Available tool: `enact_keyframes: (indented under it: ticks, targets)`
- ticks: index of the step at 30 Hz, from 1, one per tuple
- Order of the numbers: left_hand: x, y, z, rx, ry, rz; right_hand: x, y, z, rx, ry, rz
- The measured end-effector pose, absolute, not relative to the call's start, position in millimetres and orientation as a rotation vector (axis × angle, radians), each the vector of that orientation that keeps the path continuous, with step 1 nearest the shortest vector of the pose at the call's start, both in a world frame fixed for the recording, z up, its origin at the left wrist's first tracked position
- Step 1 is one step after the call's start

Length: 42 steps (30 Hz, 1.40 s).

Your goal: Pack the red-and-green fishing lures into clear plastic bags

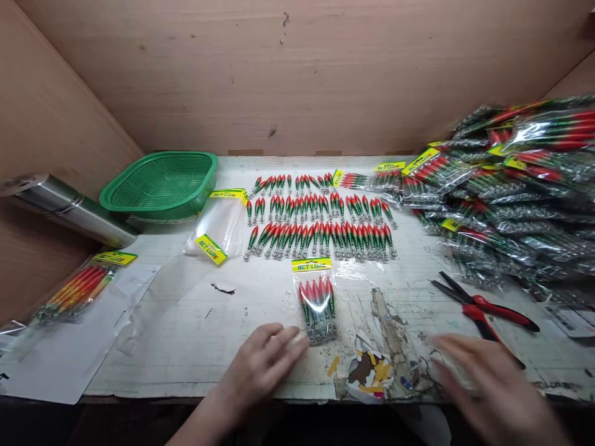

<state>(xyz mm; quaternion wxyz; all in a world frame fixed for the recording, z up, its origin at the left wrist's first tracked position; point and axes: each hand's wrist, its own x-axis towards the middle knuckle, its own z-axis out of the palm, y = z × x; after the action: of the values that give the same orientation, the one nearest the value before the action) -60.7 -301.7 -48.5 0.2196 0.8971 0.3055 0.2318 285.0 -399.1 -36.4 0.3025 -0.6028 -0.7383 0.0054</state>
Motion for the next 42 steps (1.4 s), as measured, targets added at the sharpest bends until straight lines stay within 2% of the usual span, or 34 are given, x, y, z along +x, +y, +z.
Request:
enact_keyframes:
  ticks: [2, 4, 7, 11, 14, 19, 26, 34, 42]
  targets:
    - [-57, -292, -43, 2.626, 0.558, 0.459, 241, -370, -35, -1.165, -2.400, -0.064]
    - [-51, -284, -37, 2.660, 0.445, 0.290, 210, -348, -37, -0.894, -2.540, -0.081]
    - [-44, -281, -36, 2.620, 0.525, 0.347, 196, -330, -42, -0.790, -2.514, 0.078]
    - [-40, -290, -47, 2.430, 0.803, 0.736, 200, -330, -48, -0.995, -2.247, 0.483]
    - [-32, -299, -52, 2.235, 1.056, 0.821, 193, -333, -50, -1.232, -2.029, 0.592]
    - [-15, -305, -52, 1.994, 1.393, 0.756, 173, -334, -56, -1.548, -1.772, 0.548]
    - [-4, -303, -53, 1.944, 1.589, 0.693, 155, -332, -69, -1.748, -1.579, 0.404]
    - [7, -291, -41, 1.787, 1.755, 0.345, 151, -322, -66, -1.879, -1.534, 0.436]
    - [2, -280, -36, 1.773, 1.795, 0.505, 154, -317, -63, -1.841, -1.447, 0.450]
